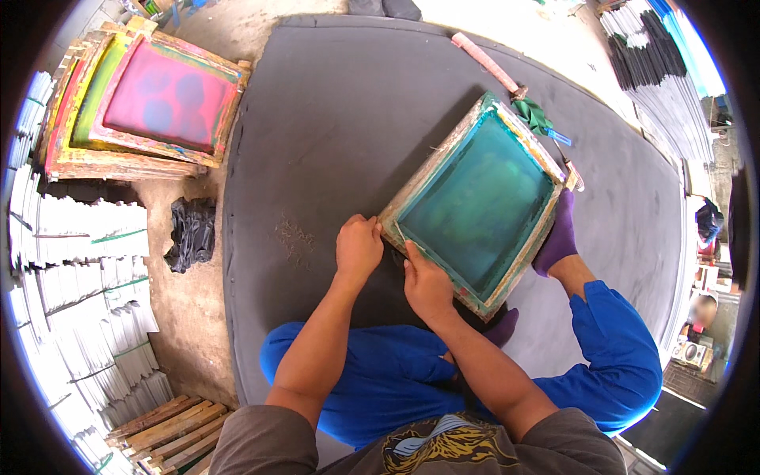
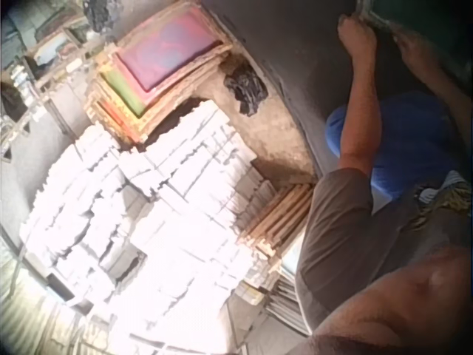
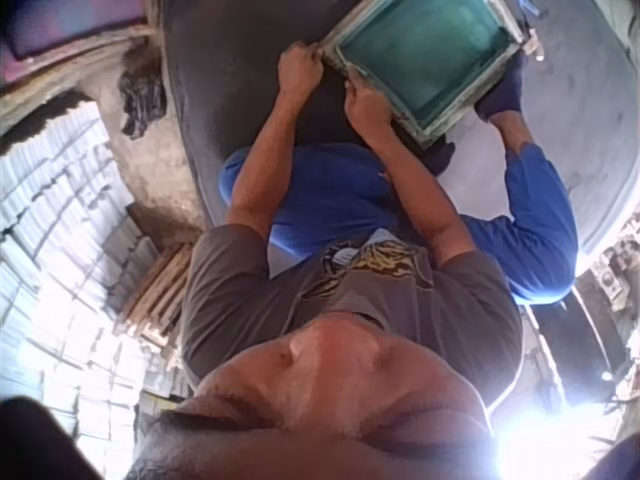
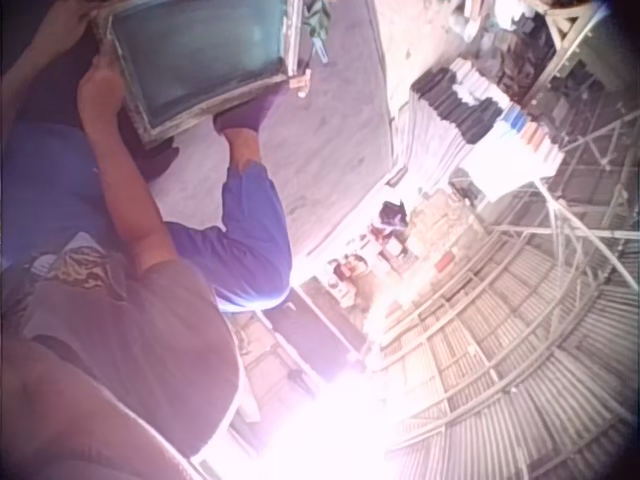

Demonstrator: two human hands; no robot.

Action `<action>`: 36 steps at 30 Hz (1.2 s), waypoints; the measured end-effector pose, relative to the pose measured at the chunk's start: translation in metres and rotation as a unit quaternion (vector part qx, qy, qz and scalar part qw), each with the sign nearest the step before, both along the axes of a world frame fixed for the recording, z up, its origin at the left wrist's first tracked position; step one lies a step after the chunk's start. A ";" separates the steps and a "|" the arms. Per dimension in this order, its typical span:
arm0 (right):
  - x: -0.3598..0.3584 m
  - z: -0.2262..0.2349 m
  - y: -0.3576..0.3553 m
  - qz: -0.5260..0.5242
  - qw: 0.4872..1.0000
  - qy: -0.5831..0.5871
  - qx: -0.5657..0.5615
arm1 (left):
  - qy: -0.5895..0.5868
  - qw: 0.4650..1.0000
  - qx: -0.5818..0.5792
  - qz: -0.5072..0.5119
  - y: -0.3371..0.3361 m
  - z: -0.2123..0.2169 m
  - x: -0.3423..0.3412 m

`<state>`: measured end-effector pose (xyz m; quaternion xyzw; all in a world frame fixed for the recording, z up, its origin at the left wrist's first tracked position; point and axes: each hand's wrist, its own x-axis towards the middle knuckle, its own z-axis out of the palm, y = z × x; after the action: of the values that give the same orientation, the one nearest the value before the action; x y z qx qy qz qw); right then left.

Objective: The person sits on the floor and uses pliers and a screwdriver to remove staples and adjust the mesh on a rectangular screen printing frame. The person works on the edges of the frame, removing fasteners and manipulating the green mesh material.

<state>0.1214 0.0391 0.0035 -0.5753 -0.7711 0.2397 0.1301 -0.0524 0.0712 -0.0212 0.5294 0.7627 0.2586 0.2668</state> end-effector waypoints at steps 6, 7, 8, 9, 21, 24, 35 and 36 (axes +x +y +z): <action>0.003 0.005 0.006 -0.026 0.994 0.038 -0.097 | -0.002 1.000 -0.002 -0.007 -0.001 0.000 0.000; 0.004 0.001 0.006 -0.028 0.994 0.081 -0.070 | -0.004 1.000 0.002 -0.006 -0.001 -0.001 0.000; 0.007 -0.007 0.006 -0.031 0.991 0.124 -0.042 | -0.006 1.000 0.007 -0.005 -0.001 -0.001 -0.001; 0.010 -0.013 0.006 -0.033 0.986 0.166 -0.015 | -0.008 1.000 0.008 -0.009 0.001 -0.002 -0.001; 0.012 0.014 0.014 0.016 0.999 -0.029 -0.018 | -0.002 0.999 0.013 0.051 0.004 0.019 0.015; 0.015 -0.036 0.015 0.022 0.985 0.149 0.087 | -0.012 0.996 0.057 0.069 0.005 0.024 0.019; 0.004 -0.005 0.009 -0.070 0.968 0.224 -0.086 | -0.039 0.995 0.057 0.071 0.006 0.014 0.019; 0.005 -0.004 0.008 -0.058 0.973 0.213 -0.061 | -0.031 0.995 0.065 0.070 0.006 0.013 0.020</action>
<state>0.1262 0.0475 -0.0002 -0.5614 -0.6752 0.3956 0.2692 -0.0329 0.0769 -0.0083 0.4828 0.7707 0.3417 0.2372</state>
